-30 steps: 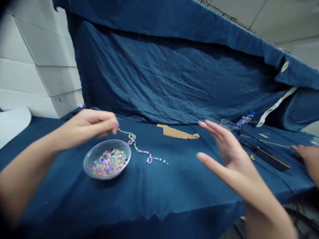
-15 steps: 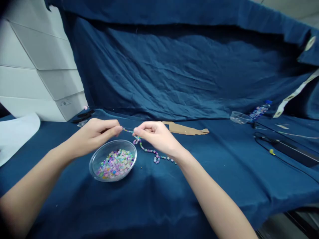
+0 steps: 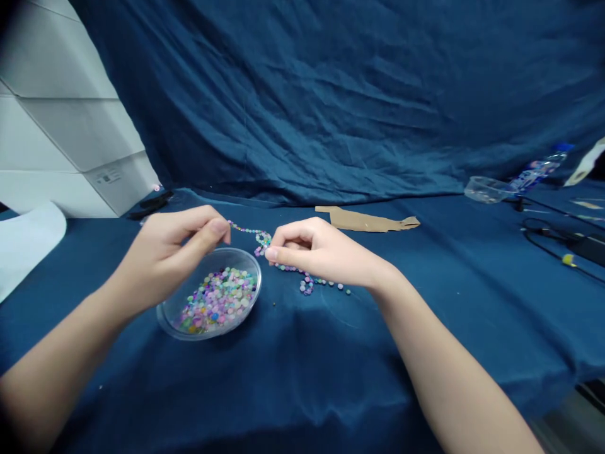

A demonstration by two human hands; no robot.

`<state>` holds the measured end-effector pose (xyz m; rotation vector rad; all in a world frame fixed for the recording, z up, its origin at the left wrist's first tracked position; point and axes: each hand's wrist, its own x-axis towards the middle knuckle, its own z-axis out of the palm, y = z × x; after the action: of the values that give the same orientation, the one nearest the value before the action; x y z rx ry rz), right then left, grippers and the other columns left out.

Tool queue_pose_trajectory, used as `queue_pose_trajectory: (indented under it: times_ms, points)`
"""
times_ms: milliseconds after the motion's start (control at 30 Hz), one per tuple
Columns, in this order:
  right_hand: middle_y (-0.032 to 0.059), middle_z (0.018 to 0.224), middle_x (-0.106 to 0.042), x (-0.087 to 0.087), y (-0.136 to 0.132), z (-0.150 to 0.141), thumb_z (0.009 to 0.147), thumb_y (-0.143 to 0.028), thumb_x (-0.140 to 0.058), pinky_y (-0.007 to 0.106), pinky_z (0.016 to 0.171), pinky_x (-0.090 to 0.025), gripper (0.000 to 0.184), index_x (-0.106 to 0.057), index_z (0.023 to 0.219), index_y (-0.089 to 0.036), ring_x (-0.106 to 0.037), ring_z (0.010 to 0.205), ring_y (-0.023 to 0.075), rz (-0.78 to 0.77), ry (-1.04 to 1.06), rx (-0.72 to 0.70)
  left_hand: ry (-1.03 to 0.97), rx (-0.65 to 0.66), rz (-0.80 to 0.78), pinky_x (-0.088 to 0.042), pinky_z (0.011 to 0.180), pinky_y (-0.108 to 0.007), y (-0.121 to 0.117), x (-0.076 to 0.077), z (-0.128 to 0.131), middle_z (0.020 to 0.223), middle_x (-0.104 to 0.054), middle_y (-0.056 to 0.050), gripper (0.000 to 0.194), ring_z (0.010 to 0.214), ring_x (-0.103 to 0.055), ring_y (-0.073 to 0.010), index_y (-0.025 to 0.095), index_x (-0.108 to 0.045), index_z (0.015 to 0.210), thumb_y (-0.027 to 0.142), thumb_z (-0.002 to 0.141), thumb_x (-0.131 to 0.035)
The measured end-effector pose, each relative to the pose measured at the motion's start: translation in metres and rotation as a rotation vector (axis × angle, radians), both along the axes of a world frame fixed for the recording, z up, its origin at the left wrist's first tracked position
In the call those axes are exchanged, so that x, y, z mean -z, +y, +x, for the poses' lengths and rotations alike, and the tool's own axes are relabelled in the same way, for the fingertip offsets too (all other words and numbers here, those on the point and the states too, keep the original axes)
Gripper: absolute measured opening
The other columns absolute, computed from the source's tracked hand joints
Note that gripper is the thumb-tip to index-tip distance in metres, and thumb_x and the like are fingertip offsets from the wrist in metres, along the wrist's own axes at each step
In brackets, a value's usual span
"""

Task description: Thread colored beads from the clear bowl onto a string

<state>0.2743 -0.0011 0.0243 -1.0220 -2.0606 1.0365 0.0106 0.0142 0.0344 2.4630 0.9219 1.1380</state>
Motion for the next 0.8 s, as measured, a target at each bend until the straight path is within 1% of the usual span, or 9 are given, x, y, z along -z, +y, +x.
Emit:
queue_pose_trajectory:
  times_ms: [67,167,267,333,400,467,533,700,800]
  points:
    - [-0.0038,0.064,-0.048,0.002,-0.002,-0.004,0.100,-0.051,-0.076,0.028,0.054,-0.029,0.036,-0.075,0.084,-0.018,-0.039,0.059,0.0122,0.004,0.020,0.003,-0.007,-0.015,0.005,-0.040,0.064,-0.028,0.003,0.005,0.004,0.067,-0.056,0.003,0.037,0.063,-0.051,-0.0129,0.019,-0.060,0.075,0.030,0.110,-0.053]
    - [-0.0027,0.065,-0.051,0.007,-0.002,-0.007,0.099,-0.049,-0.078,0.027,0.054,-0.030,0.033,-0.076,0.086,-0.019,-0.042,0.060,0.0126,0.038,0.099,0.026,-0.116,-0.024,-0.093,-0.044,0.066,-0.028,0.010,0.012,0.003,0.075,-0.062,0.001,0.036,0.067,-0.055,-0.0142,0.020,-0.068,0.088,0.038,0.113,-0.049]
    - [-0.0007,0.070,-0.057,0.013,0.001,-0.009,0.099,-0.048,-0.078,0.028,0.057,-0.034,0.032,-0.077,0.086,-0.019,-0.045,0.063,0.0133,0.078,0.170,0.059,-0.175,0.103,-0.279,-0.051,0.070,-0.028,0.011,0.014,0.002,0.088,-0.074,-0.003,0.043,0.077,-0.066,-0.0162,0.019,-0.077,0.106,0.051,0.113,-0.048]
    - [0.0014,0.075,-0.064,0.016,0.004,-0.010,0.099,-0.048,-0.079,0.028,0.060,-0.038,0.031,-0.079,0.087,-0.019,-0.050,0.067,0.0149,0.105,0.211,0.073,-0.109,0.198,-0.376,-0.055,0.078,-0.028,0.009,0.012,0.003,0.101,-0.081,-0.005,0.039,0.092,-0.073,-0.0192,0.021,-0.080,0.112,0.054,0.108,-0.059]
    - [0.0033,0.080,-0.069,0.018,0.007,-0.012,0.099,-0.050,-0.078,0.029,0.064,-0.042,0.032,-0.079,0.088,-0.019,-0.055,0.071,0.0166,0.135,0.257,0.082,-0.043,0.226,-0.415,-0.057,0.082,-0.029,0.006,0.011,0.005,0.103,-0.084,-0.005,0.029,0.095,-0.076,-0.0211,0.021,-0.083,0.106,0.048,0.101,-0.072]
    - [0.0033,0.082,-0.070,0.020,0.009,-0.013,0.100,-0.051,-0.077,0.029,0.064,-0.042,0.034,-0.079,0.087,-0.020,-0.055,0.071,0.0162,0.157,0.298,0.096,-0.074,0.208,-0.438,-0.058,0.080,-0.029,0.005,0.011,0.006,0.092,-0.084,-0.005,0.023,0.088,-0.077,-0.0210,0.020,-0.084,0.093,0.041,0.097,-0.078]
    - [0.0020,0.080,-0.067,0.022,0.012,-0.012,0.099,-0.050,-0.077,0.029,0.061,-0.038,0.034,-0.078,0.085,-0.019,-0.049,0.065,0.0143,0.156,0.332,0.120,-0.176,0.167,-0.470,-0.059,0.075,-0.029,0.007,0.013,0.007,0.082,-0.083,-0.005,0.024,0.080,-0.077,-0.0201,0.018,-0.083,0.084,0.039,0.096,-0.079]
    - [-0.0017,0.069,-0.056,0.023,0.017,-0.013,0.098,-0.047,-0.076,0.030,0.058,-0.029,0.034,-0.074,0.079,-0.019,-0.037,0.059,0.0123,0.124,0.368,0.187,-0.347,0.006,-0.429,-0.057,0.066,-0.026,0.014,0.014,0.005,0.075,-0.082,-0.005,0.021,0.069,-0.073,-0.0170,0.019,-0.087,0.084,0.038,0.091,-0.085]
    - [-0.0022,0.066,-0.054,0.024,0.016,-0.015,0.098,-0.043,-0.075,0.031,0.058,-0.029,0.033,-0.071,0.075,-0.019,-0.036,0.059,0.0122,0.170,0.342,0.225,-0.401,-0.071,-0.414,-0.057,0.064,-0.026,0.014,0.014,0.005,0.073,-0.082,-0.004,0.019,0.067,-0.072,-0.0159,0.019,-0.088,0.084,0.037,0.089,-0.087]
